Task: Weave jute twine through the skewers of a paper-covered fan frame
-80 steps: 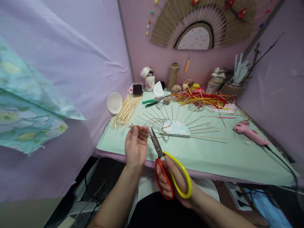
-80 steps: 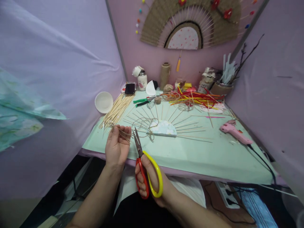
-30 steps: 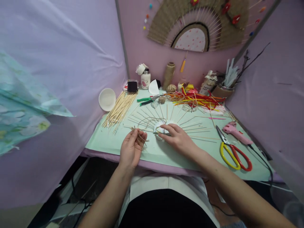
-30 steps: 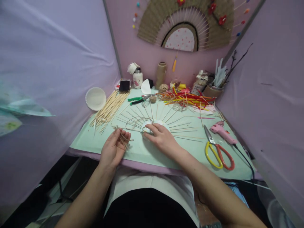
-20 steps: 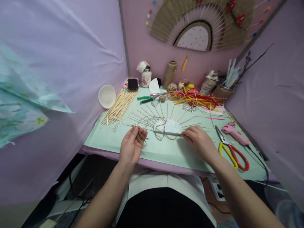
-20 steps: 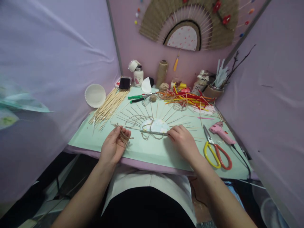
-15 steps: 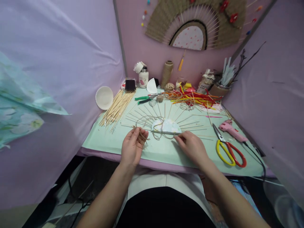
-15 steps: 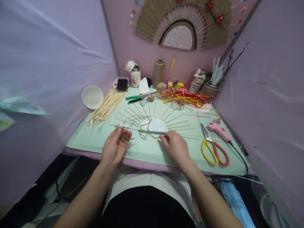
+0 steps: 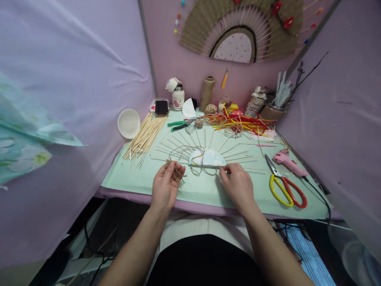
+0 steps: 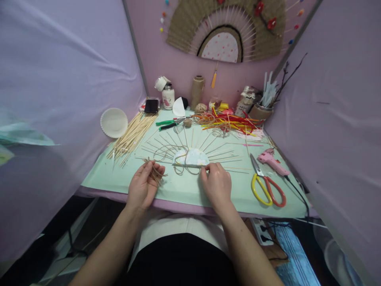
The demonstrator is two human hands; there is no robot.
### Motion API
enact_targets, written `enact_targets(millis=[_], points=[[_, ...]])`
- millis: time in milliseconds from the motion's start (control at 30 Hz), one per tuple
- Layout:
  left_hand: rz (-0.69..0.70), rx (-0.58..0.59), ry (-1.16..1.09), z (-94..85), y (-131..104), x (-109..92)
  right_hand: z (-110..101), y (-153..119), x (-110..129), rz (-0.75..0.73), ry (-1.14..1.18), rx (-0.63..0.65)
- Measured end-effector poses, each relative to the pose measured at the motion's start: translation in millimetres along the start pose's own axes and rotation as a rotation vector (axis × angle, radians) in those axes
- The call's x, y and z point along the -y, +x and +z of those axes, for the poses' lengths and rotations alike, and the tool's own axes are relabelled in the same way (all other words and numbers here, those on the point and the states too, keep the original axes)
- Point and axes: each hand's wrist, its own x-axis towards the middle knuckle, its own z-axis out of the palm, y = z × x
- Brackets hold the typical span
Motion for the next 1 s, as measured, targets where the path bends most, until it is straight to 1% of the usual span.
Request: enact_targets(millis=[133, 200, 267, 333, 433, 500, 567, 667, 767, 867, 1000], points=[[-0.003, 0.002, -0.002, 0.4, -1, 0, 8, -1, 8, 0.0, -0.114, 0.065], [0.015, 0.008, 0.01, 0.0, -1, 0, 14, -3, 11, 0.01, -0.099, 0.075], [0.032, 0.013, 0.031, -0.4, 0, 0, 18, -4, 11, 0.013, -0.034, 0.063], [0.041, 0.015, 0.051, 0.2, -1, 0, 16, -4, 9, -0.018, 0.074, -0.004], [0.041, 0.025, 0.074, 5.4, -3, 1, 2, -3, 12, -0.149, 0.255, -0.208], [0.035, 0.048, 0.086, 11.8, -7, 2, -10, -3, 22, -0.256, 0.323, -0.325], [0.028, 0.074, 0.096, 19.0, -10, 4, -20, -4, 37, -0.344, 0.362, -0.363], [0.022, 0.101, 0.096, 26.8, -15, 7, -22, -6, 63, -0.402, 0.444, -0.322], [0.007, 0.105, 0.089, 28.2, -15, 9, -15, -7, 80, -0.367, 0.536, -0.262], [0.002, 0.099, 0.079, 25.3, -15, 11, -8, -7, 88, -0.314, 0.594, -0.203], [0.005, 0.113, 0.074, 21.0, -17, 12, -5, -7, 92, -0.265, 0.654, -0.145]])
